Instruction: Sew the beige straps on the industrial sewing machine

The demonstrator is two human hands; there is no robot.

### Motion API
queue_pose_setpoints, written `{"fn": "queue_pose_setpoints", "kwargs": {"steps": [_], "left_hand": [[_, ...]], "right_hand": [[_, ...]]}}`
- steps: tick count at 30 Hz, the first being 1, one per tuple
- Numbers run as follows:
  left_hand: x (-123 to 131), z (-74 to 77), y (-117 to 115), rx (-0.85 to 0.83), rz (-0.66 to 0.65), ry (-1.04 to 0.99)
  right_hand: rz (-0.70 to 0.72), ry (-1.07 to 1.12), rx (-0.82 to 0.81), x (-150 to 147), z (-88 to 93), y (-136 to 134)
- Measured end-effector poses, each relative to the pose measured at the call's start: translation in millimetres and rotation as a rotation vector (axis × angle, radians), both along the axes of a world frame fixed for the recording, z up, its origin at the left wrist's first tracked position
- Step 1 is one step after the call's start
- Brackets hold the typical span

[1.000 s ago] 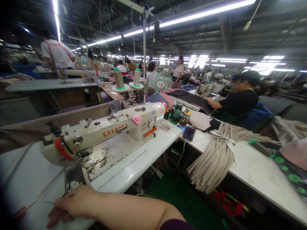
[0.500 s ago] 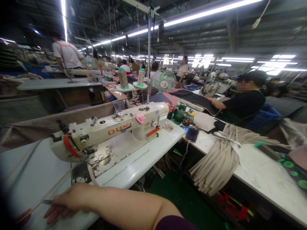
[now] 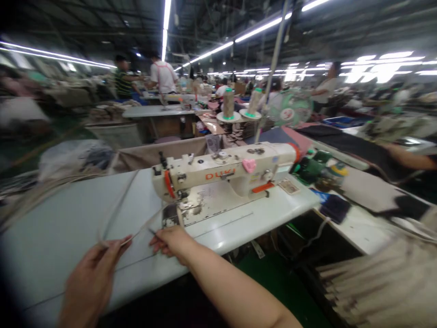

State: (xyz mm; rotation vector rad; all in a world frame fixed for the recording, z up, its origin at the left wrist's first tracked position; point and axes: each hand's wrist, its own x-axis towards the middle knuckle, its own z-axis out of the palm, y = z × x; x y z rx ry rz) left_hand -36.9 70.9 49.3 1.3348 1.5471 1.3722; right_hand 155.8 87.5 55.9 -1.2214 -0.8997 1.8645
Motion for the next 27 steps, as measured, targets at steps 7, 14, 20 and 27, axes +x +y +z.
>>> {"fn": "queue_pose_setpoints", "kwargs": {"steps": [7,14,20,27], "left_hand": [[5.3,-1.4,6.9,0.036,-0.047,-0.333],[2.5,-3.9,0.7,0.028,-0.100,-0.362],[-1.1,-9.0,1.9,0.019,-0.131,-0.391],[-2.7,-11.4,0.4,0.004,-0.151,-0.379]], "right_hand": [[0.055,0.074,0.113,-0.3,-10.1,11.9],[0.092,0.055,0.109,-7.0,-4.8,12.9],[0.098,0.023,0.144,-9.3,-0.5,14.9],[0.111,-0.013,0.163,-8.5,-1.3,15.6]]}}
